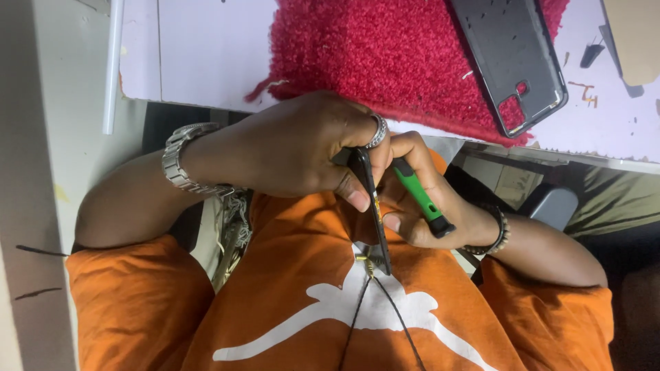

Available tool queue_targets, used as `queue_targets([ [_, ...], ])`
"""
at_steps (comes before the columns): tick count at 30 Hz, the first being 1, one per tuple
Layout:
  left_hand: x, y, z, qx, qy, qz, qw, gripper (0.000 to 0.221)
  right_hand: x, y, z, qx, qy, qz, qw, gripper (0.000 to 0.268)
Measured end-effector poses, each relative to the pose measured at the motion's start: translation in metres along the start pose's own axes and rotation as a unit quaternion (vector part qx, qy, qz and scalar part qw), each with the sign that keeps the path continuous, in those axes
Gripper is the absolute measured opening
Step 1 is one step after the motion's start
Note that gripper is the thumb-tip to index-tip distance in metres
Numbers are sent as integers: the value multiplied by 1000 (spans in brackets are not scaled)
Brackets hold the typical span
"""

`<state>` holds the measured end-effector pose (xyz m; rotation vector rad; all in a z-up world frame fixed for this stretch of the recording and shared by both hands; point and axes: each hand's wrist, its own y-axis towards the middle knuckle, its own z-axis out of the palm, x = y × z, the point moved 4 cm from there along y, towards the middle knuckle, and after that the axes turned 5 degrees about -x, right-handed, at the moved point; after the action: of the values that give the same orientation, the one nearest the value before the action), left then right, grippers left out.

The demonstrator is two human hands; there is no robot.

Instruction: Unscrewing and prying apart a smartphone for repair

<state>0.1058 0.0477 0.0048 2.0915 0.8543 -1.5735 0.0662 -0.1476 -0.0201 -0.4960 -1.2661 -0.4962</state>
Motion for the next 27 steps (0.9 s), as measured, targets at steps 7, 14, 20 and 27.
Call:
queue_targets([
  [7,-4,-2,2,-10,6,50,999,25,2,-1,3,10,-2,-15,1000,40],
  [14,-3,-2,1,-15,6,66,998,24,3,1,2,7,-48,-23,999,41],
  [20,-6,-2,0,6,20,5,1000,23,2,1,4,16,-1,-19,1000,42],
  [27,-57,-37,-11,-34,92,363,926,38,24,-21,6,6,-201,-91,975,101],
])
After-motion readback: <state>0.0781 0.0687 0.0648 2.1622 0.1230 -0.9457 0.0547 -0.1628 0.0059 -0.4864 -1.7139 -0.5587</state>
